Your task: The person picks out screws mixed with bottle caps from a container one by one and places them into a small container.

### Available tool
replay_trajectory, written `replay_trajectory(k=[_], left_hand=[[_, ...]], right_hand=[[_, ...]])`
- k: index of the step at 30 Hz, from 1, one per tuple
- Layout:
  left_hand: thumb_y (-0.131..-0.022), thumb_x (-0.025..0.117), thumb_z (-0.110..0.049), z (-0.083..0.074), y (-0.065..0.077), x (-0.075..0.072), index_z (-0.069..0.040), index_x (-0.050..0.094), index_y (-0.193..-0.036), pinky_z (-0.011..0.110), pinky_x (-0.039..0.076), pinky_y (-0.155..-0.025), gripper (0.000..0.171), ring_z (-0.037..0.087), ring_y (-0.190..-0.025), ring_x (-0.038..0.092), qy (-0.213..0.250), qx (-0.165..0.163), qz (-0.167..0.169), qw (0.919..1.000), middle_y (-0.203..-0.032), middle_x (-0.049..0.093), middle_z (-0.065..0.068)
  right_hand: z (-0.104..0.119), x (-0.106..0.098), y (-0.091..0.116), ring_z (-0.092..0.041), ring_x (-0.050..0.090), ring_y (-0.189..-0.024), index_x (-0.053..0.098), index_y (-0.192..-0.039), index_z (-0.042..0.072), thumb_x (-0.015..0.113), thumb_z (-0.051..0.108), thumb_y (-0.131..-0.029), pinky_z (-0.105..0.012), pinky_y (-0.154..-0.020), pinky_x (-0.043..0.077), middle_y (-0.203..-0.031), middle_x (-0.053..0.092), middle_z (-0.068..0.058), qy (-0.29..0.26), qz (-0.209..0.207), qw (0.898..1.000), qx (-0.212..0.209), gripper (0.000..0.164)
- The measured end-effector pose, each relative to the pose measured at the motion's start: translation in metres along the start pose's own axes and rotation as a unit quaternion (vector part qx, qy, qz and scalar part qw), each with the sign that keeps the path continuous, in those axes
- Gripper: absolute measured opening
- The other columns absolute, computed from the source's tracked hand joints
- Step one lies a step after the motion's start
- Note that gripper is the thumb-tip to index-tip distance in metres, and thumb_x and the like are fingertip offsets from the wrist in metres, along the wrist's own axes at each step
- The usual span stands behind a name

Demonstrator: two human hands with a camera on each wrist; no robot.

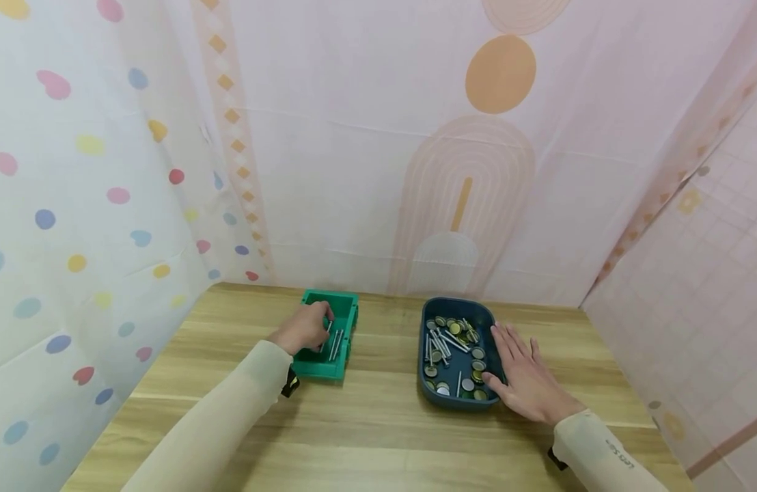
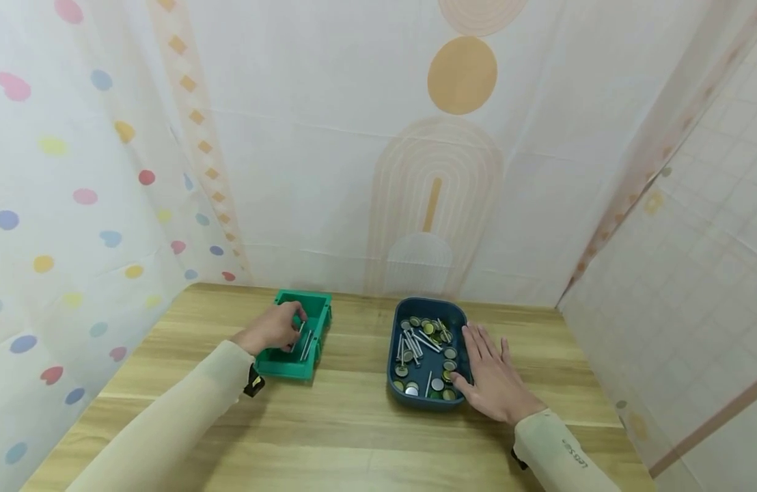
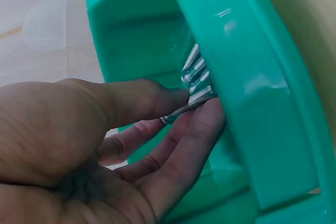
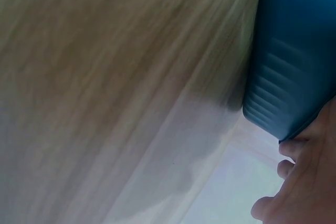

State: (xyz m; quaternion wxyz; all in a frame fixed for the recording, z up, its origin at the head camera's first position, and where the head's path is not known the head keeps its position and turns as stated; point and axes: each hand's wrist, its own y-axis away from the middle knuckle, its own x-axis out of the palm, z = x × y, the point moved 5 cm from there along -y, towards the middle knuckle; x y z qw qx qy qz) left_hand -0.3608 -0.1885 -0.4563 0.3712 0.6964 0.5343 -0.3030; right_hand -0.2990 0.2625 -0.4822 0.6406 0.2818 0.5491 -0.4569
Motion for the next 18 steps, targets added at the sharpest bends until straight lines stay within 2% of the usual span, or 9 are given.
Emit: replay_trajectory(k=[6,7,8,15,18], left_hand=[[-0.107,0.068,0.007,-0.005,-0.001,0.004,0.006,0.067,-0.143,0.031,0.064,-0.067,0.035,0.02,-0.07,0.076,-0.028,0.003,0.0,0.9996,-0.111,0.078,0.022],[-0.107,0.066,0.009,-0.018,0.009,-0.001,0.008,0.066,-0.142,0.032,0.065,-0.067,0.035,0.022,-0.07,0.076,-0.032,-0.01,0.003,0.9994,-0.11,0.078,0.023],[-0.108,0.066,0.009,-0.019,0.009,0.0,0.008,0.067,-0.142,0.031,0.064,-0.067,0.035,0.021,-0.07,0.076,-0.037,-0.009,0.006,0.9993,-0.11,0.077,0.022],[-0.11,0.067,0.007,-0.019,0.013,0.005,0.006,0.067,-0.145,0.034,0.066,-0.074,0.036,0.023,-0.077,0.078,-0.036,-0.018,0.017,0.9991,-0.128,0.078,0.027],[-0.109,0.069,0.006,-0.016,0.015,0.005,0.008,0.068,-0.143,0.036,0.068,-0.073,0.034,0.023,-0.075,0.079,-0.028,-0.007,0.01,0.9995,-0.122,0.079,0.026]], right_hand=[[-0.001,-0.002,0.0,-0.056,0.022,-0.178,0.024,-0.183,-0.004,0.065,0.048,-0.117,-0.088,-0.137,0.014,-0.193,0.024,-0.027,0.003,0.002,1.0,0.0,0.093],[-0.001,-0.003,0.0,-0.056,0.022,-0.179,0.024,-0.183,-0.004,0.065,0.048,-0.117,-0.088,-0.137,0.014,-0.193,0.024,-0.027,0.003,0.002,1.0,0.001,0.093],[-0.001,-0.003,0.0,-0.056,0.022,-0.179,0.024,-0.182,-0.004,0.065,0.048,-0.117,-0.088,-0.137,0.014,-0.193,0.024,-0.027,0.005,0.002,1.0,0.002,0.093],[-0.001,0.0,0.004,-0.054,0.022,-0.179,0.024,-0.183,-0.003,0.064,0.049,-0.117,-0.087,-0.138,0.015,-0.193,0.024,-0.027,0.015,0.01,1.0,0.005,0.093],[0.0,0.001,0.004,-0.054,0.022,-0.179,0.024,-0.183,-0.003,0.064,0.049,-0.117,-0.086,-0.138,0.016,-0.193,0.024,-0.026,0.014,0.009,1.0,0.007,0.093]])
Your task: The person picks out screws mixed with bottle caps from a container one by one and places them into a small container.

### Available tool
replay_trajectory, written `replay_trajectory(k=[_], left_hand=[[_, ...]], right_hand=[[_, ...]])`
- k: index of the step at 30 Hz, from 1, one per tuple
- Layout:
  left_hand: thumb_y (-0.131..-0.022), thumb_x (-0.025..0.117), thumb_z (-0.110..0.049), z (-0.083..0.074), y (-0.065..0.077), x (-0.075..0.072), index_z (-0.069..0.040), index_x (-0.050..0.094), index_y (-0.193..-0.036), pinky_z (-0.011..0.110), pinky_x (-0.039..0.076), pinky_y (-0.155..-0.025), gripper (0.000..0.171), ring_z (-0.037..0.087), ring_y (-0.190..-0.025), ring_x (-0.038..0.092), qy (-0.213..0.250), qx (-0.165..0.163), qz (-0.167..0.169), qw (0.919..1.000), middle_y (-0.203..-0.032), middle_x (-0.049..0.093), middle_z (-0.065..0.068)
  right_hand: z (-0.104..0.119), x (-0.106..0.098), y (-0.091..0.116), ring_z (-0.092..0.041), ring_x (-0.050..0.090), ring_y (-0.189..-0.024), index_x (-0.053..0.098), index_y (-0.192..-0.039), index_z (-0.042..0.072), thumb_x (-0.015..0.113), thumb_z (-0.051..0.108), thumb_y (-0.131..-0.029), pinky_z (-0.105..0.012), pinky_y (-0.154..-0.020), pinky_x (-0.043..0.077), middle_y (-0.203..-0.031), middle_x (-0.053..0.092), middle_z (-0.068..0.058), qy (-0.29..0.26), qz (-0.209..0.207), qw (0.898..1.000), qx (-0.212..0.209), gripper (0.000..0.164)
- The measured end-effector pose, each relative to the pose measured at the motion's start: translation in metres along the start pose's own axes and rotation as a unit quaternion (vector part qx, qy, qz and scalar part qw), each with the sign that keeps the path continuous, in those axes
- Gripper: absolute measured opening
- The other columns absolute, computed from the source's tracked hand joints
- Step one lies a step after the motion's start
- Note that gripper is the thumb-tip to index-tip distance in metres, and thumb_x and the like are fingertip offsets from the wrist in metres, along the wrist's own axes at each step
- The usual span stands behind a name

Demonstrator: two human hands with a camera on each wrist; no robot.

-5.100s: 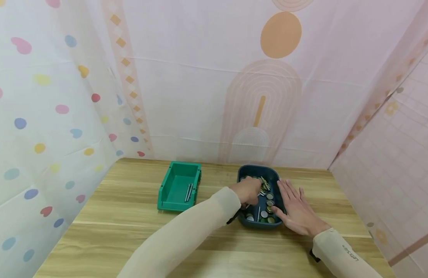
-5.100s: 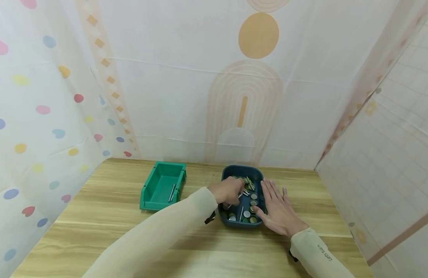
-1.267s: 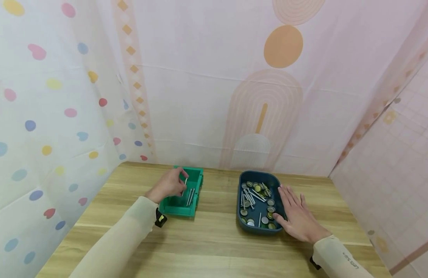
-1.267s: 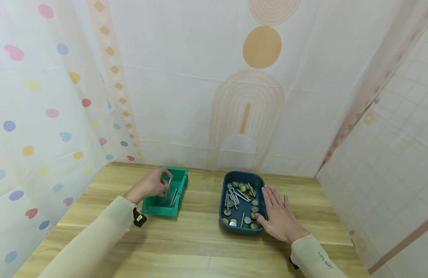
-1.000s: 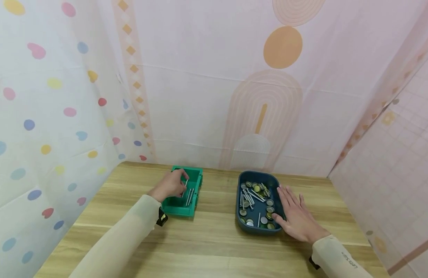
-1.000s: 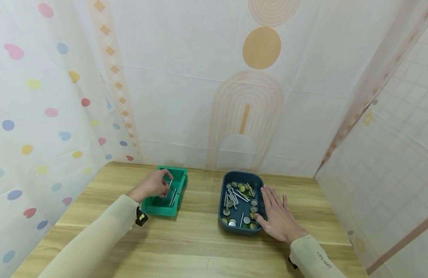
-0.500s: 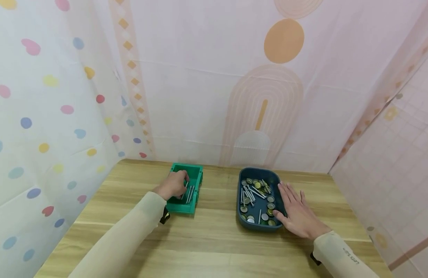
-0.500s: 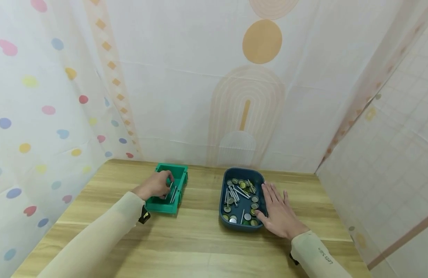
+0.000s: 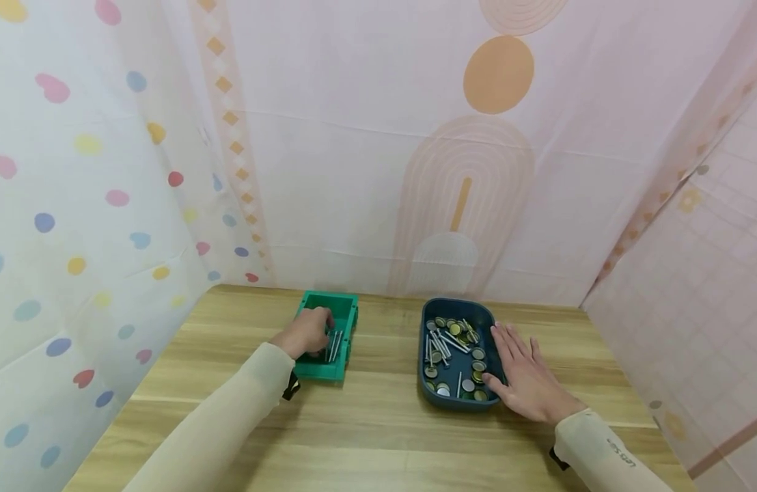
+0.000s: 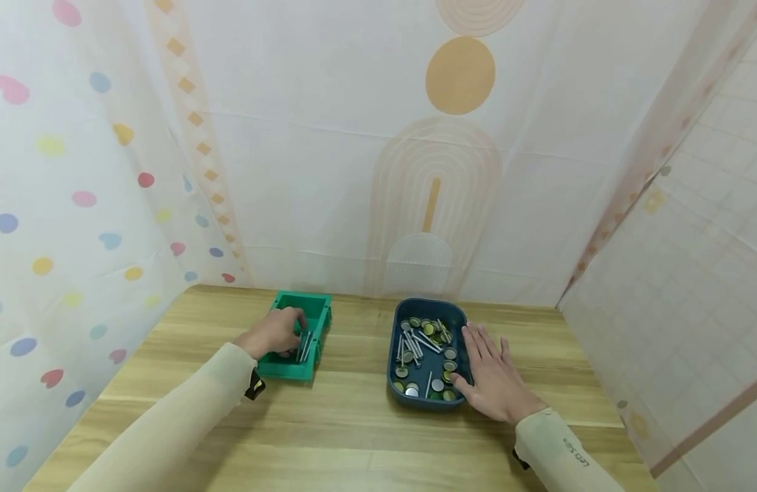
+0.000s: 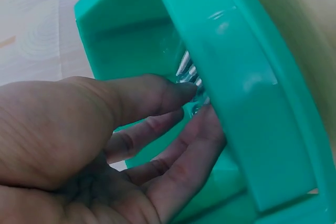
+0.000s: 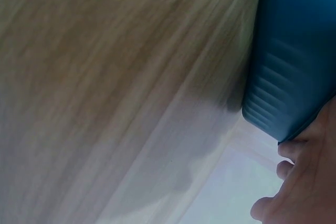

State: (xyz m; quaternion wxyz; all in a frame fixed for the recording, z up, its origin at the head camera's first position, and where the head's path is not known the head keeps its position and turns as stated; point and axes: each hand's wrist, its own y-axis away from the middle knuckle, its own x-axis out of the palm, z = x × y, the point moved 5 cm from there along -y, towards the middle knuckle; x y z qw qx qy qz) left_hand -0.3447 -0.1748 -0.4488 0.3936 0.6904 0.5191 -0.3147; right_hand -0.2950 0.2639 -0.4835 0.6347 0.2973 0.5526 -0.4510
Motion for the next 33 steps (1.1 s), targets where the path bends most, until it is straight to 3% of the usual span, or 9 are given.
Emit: replay_trajectory(k=[3,7,12,16,21,29,33], left_hand=[[-0.11,0.071,0.001,0.005,0.001,-0.003,0.009,0.069,-0.14,0.037,0.067,-0.073,0.032,0.023,-0.073,0.078,0.007,0.012,-0.009,0.9999,-0.108,0.081,0.023],[-0.111,0.074,-0.008,0.013,-0.003,-0.009,0.009,0.07,-0.136,0.038,0.063,-0.076,0.03,0.023,-0.076,0.069,0.001,0.04,-0.038,0.9985,-0.108,0.079,0.021],[-0.112,0.073,-0.014,0.009,0.001,-0.016,0.006,0.071,-0.136,0.039,0.059,-0.077,0.031,0.022,-0.075,0.063,0.004,0.056,-0.066,0.9962,-0.098,0.075,0.016],[-0.113,0.073,-0.015,-0.003,0.012,-0.021,0.006,0.07,-0.138,0.036,0.057,-0.073,0.033,0.02,-0.072,0.064,0.014,0.053,-0.077,0.9955,-0.091,0.074,0.011],[-0.114,0.074,-0.018,-0.008,0.016,-0.022,0.003,0.072,-0.139,0.04,0.061,-0.077,0.034,0.022,-0.079,0.067,0.0,0.056,-0.109,0.9925,-0.101,0.078,0.012],[-0.113,0.075,-0.024,-0.018,0.021,-0.021,-0.002,0.074,-0.142,0.059,0.066,-0.103,0.036,0.037,-0.117,0.076,-0.042,0.077,-0.131,0.9875,-0.133,0.079,0.022],[-0.113,0.076,-0.027,-0.025,0.023,-0.018,-0.005,0.073,-0.144,0.058,0.067,-0.1,0.038,0.035,-0.114,0.075,-0.049,0.076,-0.134,0.9868,-0.141,0.076,0.023]], right_hand=[[0.002,0.0,-0.001,-0.054,0.023,-0.179,0.025,-0.183,-0.003,0.065,0.049,-0.117,-0.086,-0.138,0.017,-0.193,0.025,-0.026,0.0,-0.003,1.0,-0.002,0.092],[0.004,0.001,-0.003,-0.054,0.023,-0.179,0.025,-0.183,-0.003,0.064,0.049,-0.117,-0.087,-0.138,0.016,-0.193,0.025,-0.026,-0.002,-0.004,1.0,-0.007,0.092],[0.004,0.004,-0.006,-0.054,0.021,-0.179,0.023,-0.184,-0.002,0.063,0.049,-0.117,-0.086,-0.139,0.015,-0.194,0.022,-0.025,-0.007,-0.004,1.0,-0.005,0.093],[0.003,0.005,-0.008,-0.054,0.02,-0.179,0.022,-0.184,-0.002,0.062,0.051,-0.118,-0.086,-0.139,0.015,-0.194,0.021,-0.025,-0.01,-0.002,1.0,-0.004,0.094],[0.003,0.004,-0.008,-0.053,0.019,-0.18,0.02,-0.185,-0.001,0.061,0.054,-0.118,-0.086,-0.139,0.013,-0.194,0.02,-0.024,-0.011,-0.001,1.0,-0.006,0.095],[0.002,-0.001,-0.006,-0.053,0.02,-0.18,0.024,-0.184,0.0,0.062,0.057,-0.117,-0.088,-0.137,0.014,-0.194,0.021,-0.023,-0.012,0.002,1.0,-0.009,0.096],[0.001,-0.003,-0.005,-0.052,0.022,-0.18,0.026,-0.184,0.0,0.062,0.058,-0.117,-0.088,-0.138,0.013,-0.194,0.024,-0.022,-0.003,-0.001,1.0,-0.013,0.096]])
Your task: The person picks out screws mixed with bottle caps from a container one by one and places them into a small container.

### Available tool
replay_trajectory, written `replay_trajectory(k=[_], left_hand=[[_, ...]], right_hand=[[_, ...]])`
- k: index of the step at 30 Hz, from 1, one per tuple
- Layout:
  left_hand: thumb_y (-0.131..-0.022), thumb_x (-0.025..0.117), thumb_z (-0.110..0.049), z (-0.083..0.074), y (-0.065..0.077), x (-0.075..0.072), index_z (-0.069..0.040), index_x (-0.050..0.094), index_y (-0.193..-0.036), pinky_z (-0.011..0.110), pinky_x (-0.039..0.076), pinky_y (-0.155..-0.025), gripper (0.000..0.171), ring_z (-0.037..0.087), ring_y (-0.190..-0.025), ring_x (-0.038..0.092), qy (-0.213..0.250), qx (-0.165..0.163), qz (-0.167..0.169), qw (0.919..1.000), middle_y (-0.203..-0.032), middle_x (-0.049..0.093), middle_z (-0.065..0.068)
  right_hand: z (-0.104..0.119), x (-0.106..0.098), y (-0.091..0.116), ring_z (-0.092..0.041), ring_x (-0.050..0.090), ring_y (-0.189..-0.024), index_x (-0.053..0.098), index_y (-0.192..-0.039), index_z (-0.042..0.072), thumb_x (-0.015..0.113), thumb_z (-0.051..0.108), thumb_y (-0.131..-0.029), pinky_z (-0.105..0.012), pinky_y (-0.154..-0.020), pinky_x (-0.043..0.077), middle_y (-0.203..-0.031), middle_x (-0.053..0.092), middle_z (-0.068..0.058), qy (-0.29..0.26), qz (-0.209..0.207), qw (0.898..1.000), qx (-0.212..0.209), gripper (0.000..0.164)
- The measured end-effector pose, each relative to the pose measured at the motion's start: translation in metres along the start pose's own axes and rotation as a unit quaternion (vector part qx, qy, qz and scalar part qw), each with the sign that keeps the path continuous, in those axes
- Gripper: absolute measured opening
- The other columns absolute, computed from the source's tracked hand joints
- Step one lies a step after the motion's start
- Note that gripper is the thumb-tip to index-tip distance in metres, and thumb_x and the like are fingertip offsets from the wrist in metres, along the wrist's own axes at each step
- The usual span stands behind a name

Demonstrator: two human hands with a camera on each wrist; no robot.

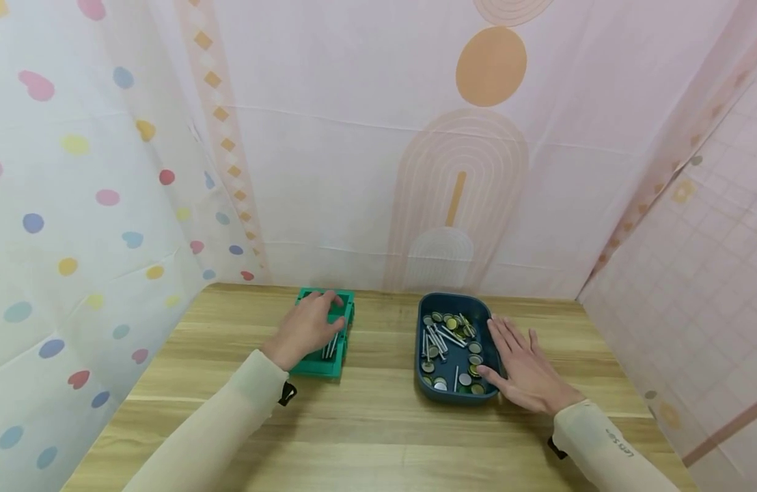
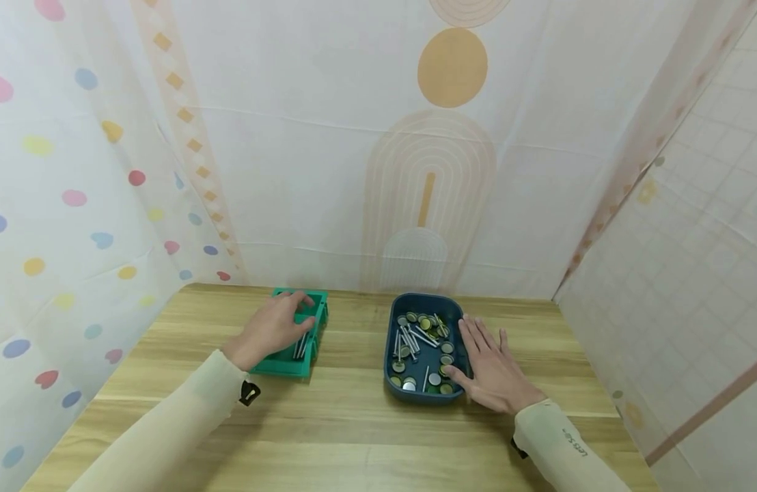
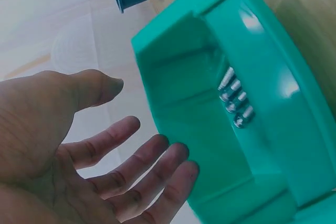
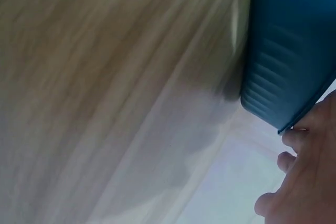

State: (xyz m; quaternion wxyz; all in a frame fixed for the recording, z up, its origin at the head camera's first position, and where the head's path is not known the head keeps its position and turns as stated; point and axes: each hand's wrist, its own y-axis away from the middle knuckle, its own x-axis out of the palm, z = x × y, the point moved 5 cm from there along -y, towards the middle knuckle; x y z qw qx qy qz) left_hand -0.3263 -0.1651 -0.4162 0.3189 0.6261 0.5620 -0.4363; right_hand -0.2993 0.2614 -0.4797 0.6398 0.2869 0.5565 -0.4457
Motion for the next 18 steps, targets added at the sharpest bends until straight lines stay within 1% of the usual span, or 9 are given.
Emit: replay_trajectory(k=[3,5,9,12,16,18], left_hand=[[-0.113,0.078,-0.029,-0.009,0.001,0.0,-0.006,0.073,-0.144,0.054,0.069,-0.089,0.039,0.03,-0.101,0.074,-0.008,0.011,-0.009,0.9999,-0.14,0.076,0.022],[-0.112,0.079,-0.029,-0.017,0.001,0.001,-0.007,0.074,-0.145,0.05,0.068,-0.083,0.04,0.028,-0.096,0.074,-0.01,0.02,-0.014,0.9996,-0.14,0.076,0.022],[-0.11,0.082,-0.028,-0.033,0.001,0.002,-0.007,0.073,-0.147,0.045,0.067,-0.077,0.044,0.027,-0.094,0.075,-0.003,0.035,-0.015,0.9993,-0.146,0.074,0.023],[-0.109,0.083,-0.026,-0.044,0.001,0.003,-0.007,0.072,-0.149,0.045,0.068,-0.08,0.045,0.03,-0.101,0.078,0.013,0.042,-0.011,0.999,-0.147,0.073,0.023],[-0.108,0.084,-0.022,-0.059,-0.001,0.009,-0.006,0.072,-0.15,0.05,0.07,-0.093,0.046,0.036,-0.116,0.08,0.042,0.052,-0.001,0.9978,-0.144,0.076,0.022],[-0.107,0.085,-0.021,-0.066,-0.003,0.012,-0.007,0.072,-0.15,0.051,0.069,-0.097,0.047,0.036,-0.119,0.079,0.056,0.055,0.005,0.9969,-0.142,0.077,0.021]], right_hand=[[0.0,0.0,0.0,-0.052,0.022,-0.18,0.026,-0.184,0.0,0.06,0.06,-0.117,-0.088,-0.137,0.014,-0.194,0.024,-0.022,0.004,0.002,1.0,-0.004,0.096],[0.0,0.0,0.0,-0.052,0.022,-0.18,0.025,-0.184,0.0,0.06,0.059,-0.118,-0.088,-0.137,0.014,-0.194,0.024,-0.023,0.004,0.002,1.0,-0.004,0.096],[0.001,0.001,0.0,-0.052,0.02,-0.18,0.024,-0.184,0.0,0.062,0.055,-0.118,-0.087,-0.138,0.012,-0.194,0.022,-0.023,0.0,0.002,1.0,0.0,0.094],[0.003,0.003,-0.001,-0.052,0.02,-0.18,0.024,-0.184,0.0,0.062,0.054,-0.118,-0.087,-0.139,0.012,-0.194,0.022,-0.023,-0.002,0.004,1.0,0.0,0.094],[0.004,0.005,-0.002,-0.052,0.02,-0.18,0.024,-0.184,0.0,0.062,0.054,-0.118,-0.086,-0.139,0.012,-0.194,0.021,-0.023,-0.003,0.004,1.0,-0.002,0.093],[0.003,0.006,-0.002,-0.052,0.02,-0.18,0.024,-0.184,0.0,0.062,0.054,-0.118,-0.086,-0.139,0.011,-0.194,0.021,-0.023,-0.001,0.003,1.0,-0.002,0.093]])
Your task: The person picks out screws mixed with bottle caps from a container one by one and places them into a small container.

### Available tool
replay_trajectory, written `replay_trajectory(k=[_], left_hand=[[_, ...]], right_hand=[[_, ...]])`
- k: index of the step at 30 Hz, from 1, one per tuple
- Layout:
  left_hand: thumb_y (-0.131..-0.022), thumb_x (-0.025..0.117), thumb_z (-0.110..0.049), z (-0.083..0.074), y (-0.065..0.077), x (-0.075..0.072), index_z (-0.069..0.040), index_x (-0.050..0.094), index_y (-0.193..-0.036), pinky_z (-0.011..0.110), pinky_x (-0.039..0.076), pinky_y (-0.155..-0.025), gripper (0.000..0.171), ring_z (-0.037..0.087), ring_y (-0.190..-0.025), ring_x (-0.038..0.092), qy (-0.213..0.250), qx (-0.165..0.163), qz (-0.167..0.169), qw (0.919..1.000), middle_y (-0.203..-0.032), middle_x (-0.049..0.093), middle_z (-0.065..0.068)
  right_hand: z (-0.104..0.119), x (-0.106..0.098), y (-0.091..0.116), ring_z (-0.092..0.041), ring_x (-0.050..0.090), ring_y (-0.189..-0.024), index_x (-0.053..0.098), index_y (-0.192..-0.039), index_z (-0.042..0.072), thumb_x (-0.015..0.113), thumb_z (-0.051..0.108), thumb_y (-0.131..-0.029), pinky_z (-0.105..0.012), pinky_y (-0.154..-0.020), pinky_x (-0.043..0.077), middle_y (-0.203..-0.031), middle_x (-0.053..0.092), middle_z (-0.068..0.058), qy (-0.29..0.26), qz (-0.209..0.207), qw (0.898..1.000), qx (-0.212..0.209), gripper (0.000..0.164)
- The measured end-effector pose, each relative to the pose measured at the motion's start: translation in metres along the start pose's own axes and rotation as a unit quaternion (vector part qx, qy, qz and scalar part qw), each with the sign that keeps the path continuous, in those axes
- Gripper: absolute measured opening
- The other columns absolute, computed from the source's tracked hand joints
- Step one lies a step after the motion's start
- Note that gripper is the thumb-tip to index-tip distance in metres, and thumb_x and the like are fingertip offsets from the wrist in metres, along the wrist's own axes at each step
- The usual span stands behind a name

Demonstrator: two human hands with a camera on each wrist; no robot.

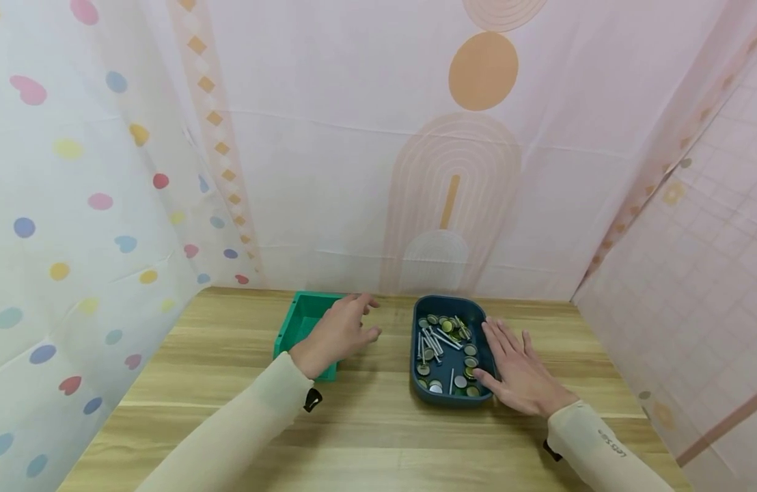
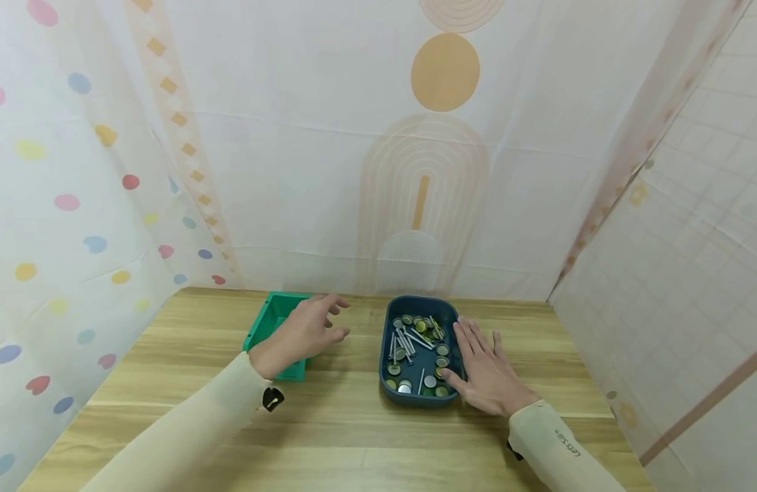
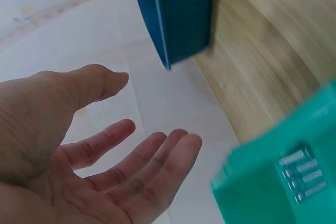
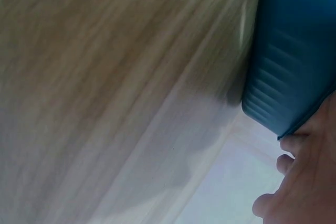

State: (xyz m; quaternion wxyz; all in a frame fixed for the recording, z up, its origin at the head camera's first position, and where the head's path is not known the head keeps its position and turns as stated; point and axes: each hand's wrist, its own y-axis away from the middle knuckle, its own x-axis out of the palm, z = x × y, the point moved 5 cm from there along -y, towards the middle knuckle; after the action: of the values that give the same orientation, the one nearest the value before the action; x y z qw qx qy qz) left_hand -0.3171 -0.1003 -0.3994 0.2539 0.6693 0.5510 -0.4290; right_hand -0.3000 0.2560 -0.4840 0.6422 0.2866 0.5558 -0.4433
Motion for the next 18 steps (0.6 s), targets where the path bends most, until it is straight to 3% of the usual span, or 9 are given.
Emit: replay_trajectory(k=[8,15,18], left_hand=[[-0.102,0.091,-0.013,-0.026,-0.009,0.017,-0.005,0.072,-0.15,0.048,0.072,-0.097,0.052,0.027,-0.101,0.086,0.055,0.002,0.037,0.9978,-0.136,0.082,0.021],[-0.101,0.093,-0.015,-0.047,-0.015,0.031,-0.006,0.075,-0.149,0.051,0.069,-0.106,0.052,0.035,-0.123,0.08,0.055,0.003,0.059,0.9967,-0.132,0.084,0.017],[-0.101,0.092,-0.017,-0.056,-0.018,0.037,-0.008,0.076,-0.147,0.05,0.069,-0.105,0.049,0.032,-0.12,0.08,0.061,0.008,0.071,0.9956,-0.132,0.084,0.018]], right_hand=[[0.001,0.0,0.0,-0.052,0.021,-0.18,0.024,-0.184,0.0,0.062,0.053,-0.118,-0.086,-0.139,0.013,-0.195,0.021,-0.023,-0.003,-0.003,1.0,-0.001,0.093],[0.0,0.0,0.001,-0.051,0.02,-0.181,0.022,-0.185,0.0,0.062,0.052,-0.118,-0.086,-0.139,0.012,-0.195,0.02,-0.023,-0.004,-0.001,1.0,0.0,0.093],[0.0,0.0,0.001,-0.051,0.019,-0.181,0.021,-0.185,0.0,0.062,0.052,-0.118,-0.086,-0.139,0.012,-0.195,0.019,-0.023,-0.005,0.002,1.0,0.0,0.093]])
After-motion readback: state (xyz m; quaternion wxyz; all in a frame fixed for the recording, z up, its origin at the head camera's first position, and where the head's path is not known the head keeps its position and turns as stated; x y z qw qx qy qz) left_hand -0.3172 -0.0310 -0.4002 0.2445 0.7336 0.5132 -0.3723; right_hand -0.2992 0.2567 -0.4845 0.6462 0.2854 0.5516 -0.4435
